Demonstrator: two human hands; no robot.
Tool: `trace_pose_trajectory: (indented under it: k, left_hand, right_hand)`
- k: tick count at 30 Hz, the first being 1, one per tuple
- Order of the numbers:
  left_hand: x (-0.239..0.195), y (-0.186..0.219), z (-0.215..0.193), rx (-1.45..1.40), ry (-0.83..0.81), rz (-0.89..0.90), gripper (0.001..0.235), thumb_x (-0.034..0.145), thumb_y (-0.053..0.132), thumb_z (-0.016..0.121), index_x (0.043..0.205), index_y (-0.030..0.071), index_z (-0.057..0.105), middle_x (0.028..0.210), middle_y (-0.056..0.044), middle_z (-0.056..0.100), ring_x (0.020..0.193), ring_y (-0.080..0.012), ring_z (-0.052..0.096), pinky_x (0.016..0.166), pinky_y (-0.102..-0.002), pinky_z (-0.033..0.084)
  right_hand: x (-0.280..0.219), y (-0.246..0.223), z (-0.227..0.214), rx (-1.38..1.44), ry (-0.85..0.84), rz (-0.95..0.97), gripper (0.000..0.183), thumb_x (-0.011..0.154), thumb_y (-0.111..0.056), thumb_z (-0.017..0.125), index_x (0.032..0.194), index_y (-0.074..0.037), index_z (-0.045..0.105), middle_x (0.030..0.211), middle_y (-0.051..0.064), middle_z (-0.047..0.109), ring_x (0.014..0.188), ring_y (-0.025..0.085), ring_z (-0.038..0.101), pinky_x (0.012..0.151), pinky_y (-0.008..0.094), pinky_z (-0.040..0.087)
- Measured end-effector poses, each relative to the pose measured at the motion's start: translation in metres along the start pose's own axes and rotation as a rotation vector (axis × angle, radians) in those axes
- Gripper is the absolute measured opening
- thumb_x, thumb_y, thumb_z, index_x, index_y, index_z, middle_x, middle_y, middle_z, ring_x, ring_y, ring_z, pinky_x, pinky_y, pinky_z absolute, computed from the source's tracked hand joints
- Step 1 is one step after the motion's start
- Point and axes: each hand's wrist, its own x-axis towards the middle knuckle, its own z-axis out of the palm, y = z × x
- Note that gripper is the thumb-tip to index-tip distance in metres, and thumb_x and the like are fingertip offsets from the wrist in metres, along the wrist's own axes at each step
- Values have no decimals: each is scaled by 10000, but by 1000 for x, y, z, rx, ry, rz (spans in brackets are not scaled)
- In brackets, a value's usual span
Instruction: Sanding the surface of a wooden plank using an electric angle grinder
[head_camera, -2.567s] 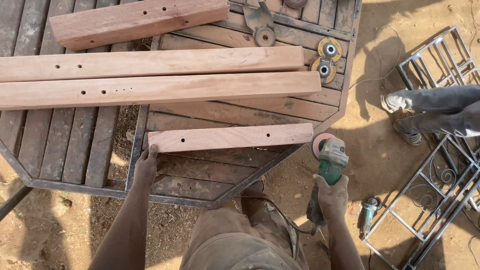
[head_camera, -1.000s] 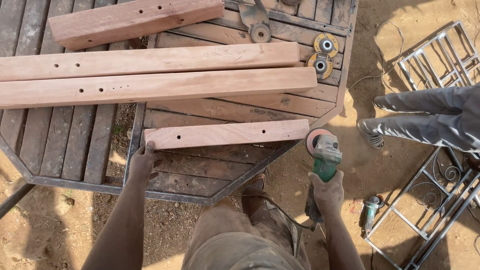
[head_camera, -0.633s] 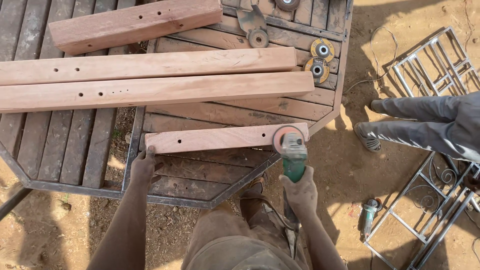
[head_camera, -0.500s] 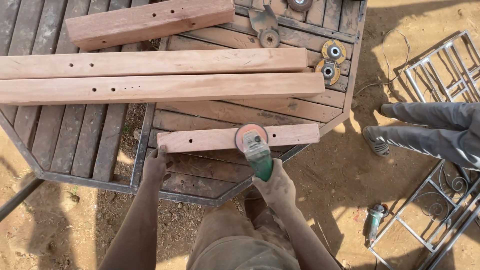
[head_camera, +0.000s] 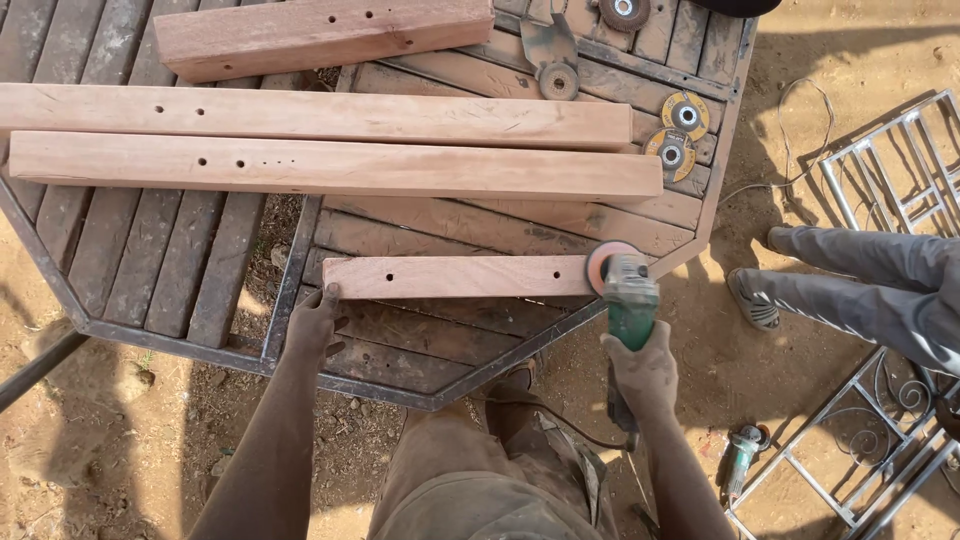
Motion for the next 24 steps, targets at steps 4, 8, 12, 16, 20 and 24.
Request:
trace_pose_trajectory:
  k: [4,8,12,16,20,24]
  left_hand:
    - [-11,5,-1,8,-44,-7,631,1039,542,642,1505,143,492,1352,-219,597,1144,-445,648,849,-811,445]
    - [0,-21,-3,12,-45,11,656,1046,549,651,1502,104,493,1370,-261,573,1171,-469,628,867,-802,445]
    - [9,-44,-4,41,-91,-41,604,1092,568,528,1508,131,496,1402,-215,569,1235,-415,612,888,-706,511]
    - [-69,11,-16,-231,-153,-138,724,1108,602,145,1537,126,482,1475,-262,499,1423,-467,434,1147,-655,340]
    - [-34,-21,-21,-516,-280,-147,806,1081,553,-1,1464,177,600,1337,-196,640,1290,-413,558,1110,-548,407]
    - [-2,-61,-18,-770,-371,-94,1025,1006,709,-35,1409,47,636,1318,-234,676,1268,-449,607,1110,-559,461]
  right_hand:
    - [17,28,-41,135,98,21,628,934,-403,757,1350,-85,409,1123,315,587,1119,555,621,886,680,484]
    - [7,17,-45,225,112,52,675,961,-418,749,1383,-41,381,1161,305,535,1140,553,595,911,686,457]
    - [-15,-17,-22,150,68,-32,686,971,-411,709,1391,-1,355,1142,315,506,1127,576,595,918,699,477]
    - [-40,-57,38,119,10,-117,675,966,-417,717,1371,-14,356,1135,297,548,1129,545,609,936,700,497]
    - [-64,-105,112,-152,-112,-216,728,831,-590,730,1316,-176,379,1197,193,651,1190,412,653,1062,557,515]
    - [-127,-171,150,-277,-274,-386,728,794,-564,712,1361,-240,392,1286,114,647,1233,350,647,1080,509,530]
